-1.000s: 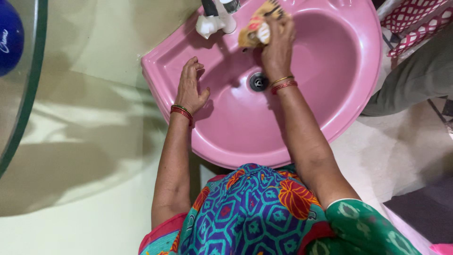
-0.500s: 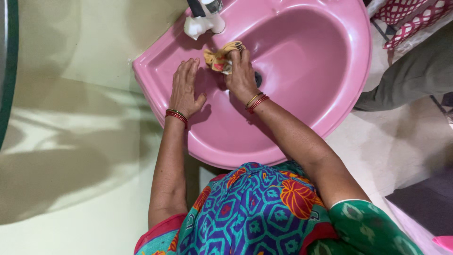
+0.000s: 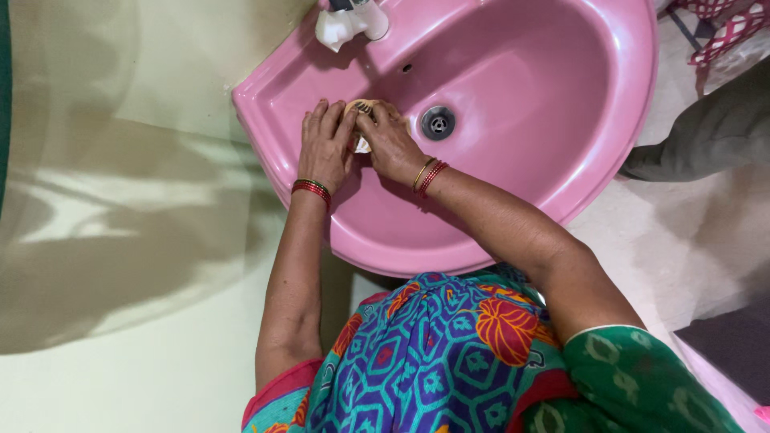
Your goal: The person wipes the interior and rim of a pink bathroom sink using a patterned cloth. They repeatedly wet the cloth under the faucet and continue wiping the basin and surrounding surfaces.
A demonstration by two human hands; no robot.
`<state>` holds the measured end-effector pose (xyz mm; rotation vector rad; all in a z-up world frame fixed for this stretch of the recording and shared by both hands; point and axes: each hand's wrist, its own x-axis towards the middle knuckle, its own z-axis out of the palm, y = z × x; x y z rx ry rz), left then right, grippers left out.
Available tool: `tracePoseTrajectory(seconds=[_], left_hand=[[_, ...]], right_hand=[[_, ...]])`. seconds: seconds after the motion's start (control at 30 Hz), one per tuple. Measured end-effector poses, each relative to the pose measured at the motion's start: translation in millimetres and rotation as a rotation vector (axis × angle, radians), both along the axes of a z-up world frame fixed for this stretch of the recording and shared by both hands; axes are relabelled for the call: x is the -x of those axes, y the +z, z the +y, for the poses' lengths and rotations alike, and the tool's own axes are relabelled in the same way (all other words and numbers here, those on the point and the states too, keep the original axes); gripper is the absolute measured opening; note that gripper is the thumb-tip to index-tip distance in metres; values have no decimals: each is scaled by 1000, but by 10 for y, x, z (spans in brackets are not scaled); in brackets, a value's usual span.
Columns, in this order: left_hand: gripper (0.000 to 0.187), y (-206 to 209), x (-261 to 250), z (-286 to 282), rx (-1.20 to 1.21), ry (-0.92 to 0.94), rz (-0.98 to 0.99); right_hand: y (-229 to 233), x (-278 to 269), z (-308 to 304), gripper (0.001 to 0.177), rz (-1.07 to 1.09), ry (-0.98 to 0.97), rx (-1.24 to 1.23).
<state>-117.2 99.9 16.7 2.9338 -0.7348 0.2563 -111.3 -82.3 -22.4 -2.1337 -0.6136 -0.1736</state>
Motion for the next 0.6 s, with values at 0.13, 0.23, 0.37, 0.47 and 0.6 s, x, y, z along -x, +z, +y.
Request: tracePoseTrajectory(seconds=[0.13, 0.23, 0.37, 0.47, 0.6], left_hand=[[51, 120, 320, -79, -131, 140, 99], [40, 309, 519, -216, -316, 256, 209], [40, 512, 612, -457, -694, 339, 518], [32, 537, 624, -524, -670, 339, 480], [46, 294, 472, -659, -793, 309, 328]], right_hand=[[59, 80, 70, 73, 155, 234, 56], [151, 119, 104, 56, 274, 330, 177], [237, 133, 89, 46, 522, 474, 296], [126, 116, 106, 46, 477, 525, 311], [-241, -12, 121, 33, 78, 308, 219]])
